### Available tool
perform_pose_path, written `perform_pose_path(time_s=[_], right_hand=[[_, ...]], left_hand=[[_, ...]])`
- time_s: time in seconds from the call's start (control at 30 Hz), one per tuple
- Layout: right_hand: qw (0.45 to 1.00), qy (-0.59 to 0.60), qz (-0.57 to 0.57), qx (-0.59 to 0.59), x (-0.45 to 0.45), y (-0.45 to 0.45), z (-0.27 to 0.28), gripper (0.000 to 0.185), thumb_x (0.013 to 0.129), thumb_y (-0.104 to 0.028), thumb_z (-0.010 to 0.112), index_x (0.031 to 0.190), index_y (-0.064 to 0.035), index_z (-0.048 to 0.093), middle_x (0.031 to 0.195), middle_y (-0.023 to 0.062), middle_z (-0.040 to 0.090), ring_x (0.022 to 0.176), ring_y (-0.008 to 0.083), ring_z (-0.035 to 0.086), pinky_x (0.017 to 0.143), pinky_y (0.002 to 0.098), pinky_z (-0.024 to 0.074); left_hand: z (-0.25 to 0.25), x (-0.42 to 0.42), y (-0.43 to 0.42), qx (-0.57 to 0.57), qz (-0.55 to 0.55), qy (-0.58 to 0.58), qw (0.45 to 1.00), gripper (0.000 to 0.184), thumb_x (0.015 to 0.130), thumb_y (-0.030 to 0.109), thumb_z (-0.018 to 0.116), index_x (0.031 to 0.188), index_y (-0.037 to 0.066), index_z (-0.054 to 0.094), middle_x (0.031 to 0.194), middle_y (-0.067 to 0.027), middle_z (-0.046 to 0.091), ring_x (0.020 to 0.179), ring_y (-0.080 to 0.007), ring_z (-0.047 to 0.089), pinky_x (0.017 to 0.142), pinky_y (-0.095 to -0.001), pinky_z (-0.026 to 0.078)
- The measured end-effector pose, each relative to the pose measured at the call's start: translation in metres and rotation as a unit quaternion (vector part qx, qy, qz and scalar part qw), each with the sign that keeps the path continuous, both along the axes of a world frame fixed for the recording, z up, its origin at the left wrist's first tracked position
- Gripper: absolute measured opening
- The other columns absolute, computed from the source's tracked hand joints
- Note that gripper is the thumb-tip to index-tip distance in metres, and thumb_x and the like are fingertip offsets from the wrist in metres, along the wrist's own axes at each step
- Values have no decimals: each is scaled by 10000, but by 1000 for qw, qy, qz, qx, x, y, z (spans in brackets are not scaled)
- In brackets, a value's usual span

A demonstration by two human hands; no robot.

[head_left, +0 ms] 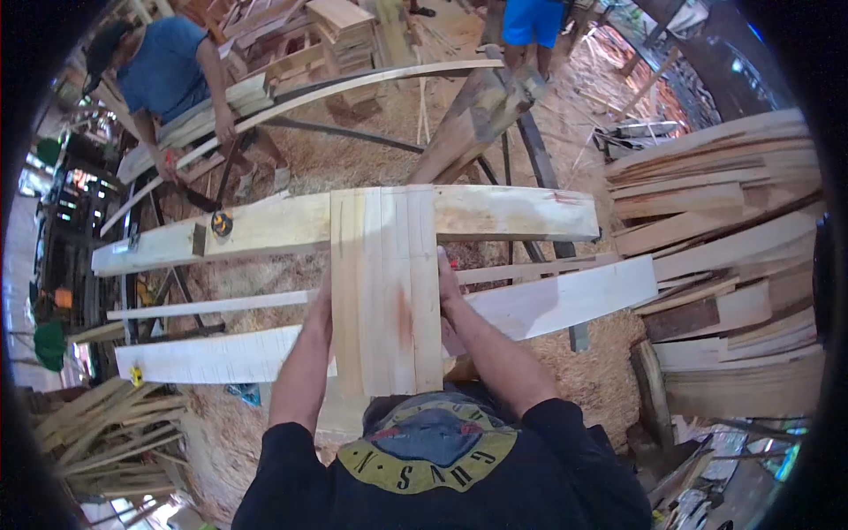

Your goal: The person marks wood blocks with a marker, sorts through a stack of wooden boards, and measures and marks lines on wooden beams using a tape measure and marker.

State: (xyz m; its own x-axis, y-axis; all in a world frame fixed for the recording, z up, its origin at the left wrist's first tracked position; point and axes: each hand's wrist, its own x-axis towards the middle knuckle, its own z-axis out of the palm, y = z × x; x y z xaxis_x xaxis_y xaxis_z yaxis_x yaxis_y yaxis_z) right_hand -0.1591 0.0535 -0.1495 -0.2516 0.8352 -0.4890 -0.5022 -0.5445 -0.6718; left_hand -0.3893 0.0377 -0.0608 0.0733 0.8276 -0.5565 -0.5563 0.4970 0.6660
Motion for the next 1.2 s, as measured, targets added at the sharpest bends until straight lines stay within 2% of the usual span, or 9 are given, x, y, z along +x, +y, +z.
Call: perform_pose_path(time_s=[0.2, 0.33, 0.6, 0.7, 0.77, 0.83, 0.93, 1.07, 1.2], right_hand=[[984, 177, 1, 28, -5, 7, 29, 734, 1027, -608, 362, 1400, 2, 527, 1269, 163, 652, 1094, 247, 666, 968, 355, 542], [998, 28, -48, 19, 17, 10, 74, 731, 1025, -618, 366, 1384, -10, 554, 1265, 138, 659, 1102, 221, 660, 987, 370, 524], [981, 101, -127, 104, 107, 3, 122, 663, 1033, -569, 402, 1379, -29, 571, 1283, 108, 658, 1101, 205, 643, 982, 332, 494], [982, 31, -160, 97, 176, -13, 127, 615, 1061, -533, 361, 1436, -70, 512, 1329, 67, 611, 1152, 171, 593, 970, 319, 482], [966, 65, -228, 108, 220, -48, 174, 626, 1047, -541, 396, 1399, -46, 550, 1306, 89, 637, 1102, 199, 624, 956, 327, 489], [956, 10, -266, 127, 271, -76, 189, 607, 1059, -514, 382, 1384, -35, 562, 1291, 111, 648, 1073, 215, 639, 949, 339, 497], [923, 136, -336, 130, 352, -117, 194, 565, 1077, -472, 353, 1362, -39, 579, 1250, 109, 664, 1050, 208, 643, 945, 343, 504], [891, 124, -408, 156, 475, -169, 181, 459, 1074, -416, 409, 1383, -104, 543, 1198, 49, 675, 976, 186, 659, 891, 322, 542], [853, 115, -468, 199, 558, -228, 203, 592, 1073, -509, 339, 1339, -50, 601, 1206, 97, 687, 1029, 207, 662, 939, 331, 524]], left_hand=[[-2, -7, 11, 53, -10, 26, 998, 573, 1024, 509, 449, 1387, 73, 533, 1241, -101, 640, 1081, -255, 638, 910, -400, 548], [16, -8, 28, 113, -30, 61, 991, 570, 1029, 503, 444, 1398, 76, 516, 1249, -100, 631, 1070, -263, 636, 906, -402, 549], [33, 49, 56, 216, -81, 125, 965, 572, 1033, 498, 446, 1422, 79, 475, 1259, -100, 610, 1043, -277, 630, 891, -408, 550], [98, 143, 34, 306, -183, 130, 925, 565, 1031, 503, 456, 1398, 76, 494, 1220, -108, 611, 1063, -270, 614, 895, -401, 536], [113, 192, 35, 245, -219, 18, 944, 528, 1039, 478, 449, 1378, 77, 511, 1209, -108, 610, 1067, -265, 610, 893, -404, 533], [120, 246, 33, 219, -270, -28, 937, 499, 1044, 458, 448, 1359, 79, 527, 1197, -105, 611, 1063, -259, 609, 885, -407, 534], [136, 354, 25, 250, -332, -40, 908, 469, 1042, 438, 460, 1335, 83, 547, 1179, -97, 616, 1040, -250, 615, 860, -409, 541], [159, 506, -12, 292, -373, -59, 879, 456, 1035, 435, 470, 1307, 81, 565, 1164, -91, 619, 1026, -243, 620, 837, -396, 546], [147, 604, -15, 327, -468, -98, 815, 495, 1036, 459, 456, 1336, 76, 548, 1213, -108, 609, 1068, -259, 613, 867, -401, 542]])
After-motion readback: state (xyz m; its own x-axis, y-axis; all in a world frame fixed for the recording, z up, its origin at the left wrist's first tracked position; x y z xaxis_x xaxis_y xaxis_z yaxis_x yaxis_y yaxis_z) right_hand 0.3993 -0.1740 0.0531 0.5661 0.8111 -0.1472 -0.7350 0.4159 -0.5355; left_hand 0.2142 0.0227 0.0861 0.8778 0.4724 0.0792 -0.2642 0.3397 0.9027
